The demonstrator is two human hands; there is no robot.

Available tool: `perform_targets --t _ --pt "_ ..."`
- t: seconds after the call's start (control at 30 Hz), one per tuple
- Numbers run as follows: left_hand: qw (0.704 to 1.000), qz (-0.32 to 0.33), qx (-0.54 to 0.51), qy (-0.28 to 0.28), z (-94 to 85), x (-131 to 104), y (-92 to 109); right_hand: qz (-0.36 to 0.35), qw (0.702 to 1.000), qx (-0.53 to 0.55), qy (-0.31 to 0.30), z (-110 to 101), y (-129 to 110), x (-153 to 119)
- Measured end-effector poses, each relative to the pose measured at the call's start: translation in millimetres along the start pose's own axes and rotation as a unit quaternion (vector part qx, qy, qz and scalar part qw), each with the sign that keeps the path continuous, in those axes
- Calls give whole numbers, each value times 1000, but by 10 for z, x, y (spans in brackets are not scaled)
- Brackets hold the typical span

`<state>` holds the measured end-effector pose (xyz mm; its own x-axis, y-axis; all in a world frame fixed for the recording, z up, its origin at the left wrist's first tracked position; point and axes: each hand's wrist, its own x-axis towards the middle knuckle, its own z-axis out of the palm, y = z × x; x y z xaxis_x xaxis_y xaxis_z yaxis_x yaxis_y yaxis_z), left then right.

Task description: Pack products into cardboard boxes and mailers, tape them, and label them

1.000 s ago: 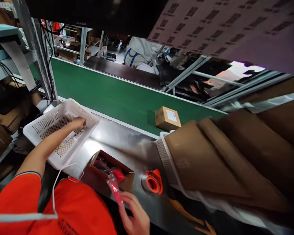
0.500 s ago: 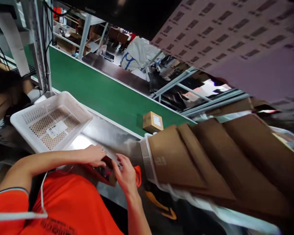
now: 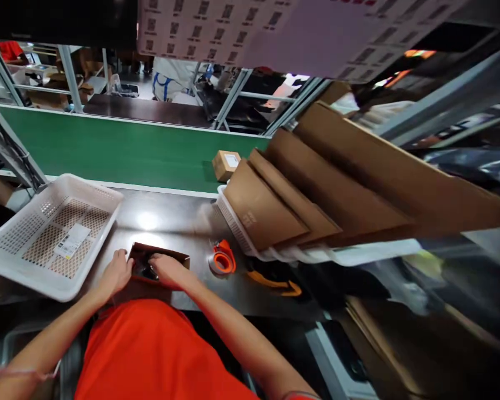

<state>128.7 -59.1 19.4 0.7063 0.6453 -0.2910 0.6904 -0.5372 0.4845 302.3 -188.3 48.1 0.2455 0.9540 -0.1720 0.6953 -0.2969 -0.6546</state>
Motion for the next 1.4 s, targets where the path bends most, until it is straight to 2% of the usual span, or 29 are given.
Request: perform_targets --t 0.03,0.07,0.13,0.17,0.2,0.27,0.33,0.43,0.5,0.53,0.57,0.63,0.7,0.77,0.83,0.9,0.97,1.03,1.1,1.2,1.33,1.4 --pt "1000 2 -2 21 5 -24 -15 -23 999 11 28 -61 70 -169" --pt "999 10 -2 42 1 -46 -26 -26 996 16 86 -95 153 -357" --pt "997 47 8 69 -14 -85 -20 52 972 14 227 -58 330 -735" --pt "995 75 19 70 -22 -100 0 101 957 17 270 8 410 -897" --pt "992 107 32 61 -27 -111 32 140 949 27 280 94 475 -1029" --pt "981 180 68 24 -27 -122 129 157 962 53 217 276 544 -1179" --pt "959 255 126 -14 -10 -111 239 110 981 49 150 382 544 -1183" --pt "921 320 213 -58 31 -23 331 54 993 -20 99 336 523 -999" --pt "902 364 226 -53 60 92 302 41 996 -43 68 270 548 -826" --pt "891 395 221 -33 79 165 264 36 996 -45 69 265 574 -744" --pt "879 426 216 1 104 243 216 30 995 -42 87 289 609 -672" --pt "862 453 207 97 178 393 109 25 985 -25 170 423 701 -573" --pt "866 424 197 177 285 490 -7 27 962 2 273 597 836 -551" --pt "880 392 186 190 407 493 -141 47 934 27 355 678 1032 -612" --pt "891 391 178 149 519 399 -296 127 904 39 407 564 1297 -728" --pt "902 378 171 120 600 258 -448 265 861 41 432 274 1607 -850" --pt "919 339 160 119 637 133 -558 374 824 49 422 -74 1916 -936" --pt "934 309 139 114 636 63 -601 414 820 67 388 -354 2161 -971" --pt "937 321 107 85 611 43 -589 423 834 88 343 -509 2299 -956" --pt "930 359 65 50 571 49 -540 405 860 105 293 -564 2292 -888" --pt "928 368 34 47 584 25 -504 313 897 135 281 -570 1994 -839" --pt "930 361 24 55 610 -3 -487 233 915 164 286 -580 1742 -847"
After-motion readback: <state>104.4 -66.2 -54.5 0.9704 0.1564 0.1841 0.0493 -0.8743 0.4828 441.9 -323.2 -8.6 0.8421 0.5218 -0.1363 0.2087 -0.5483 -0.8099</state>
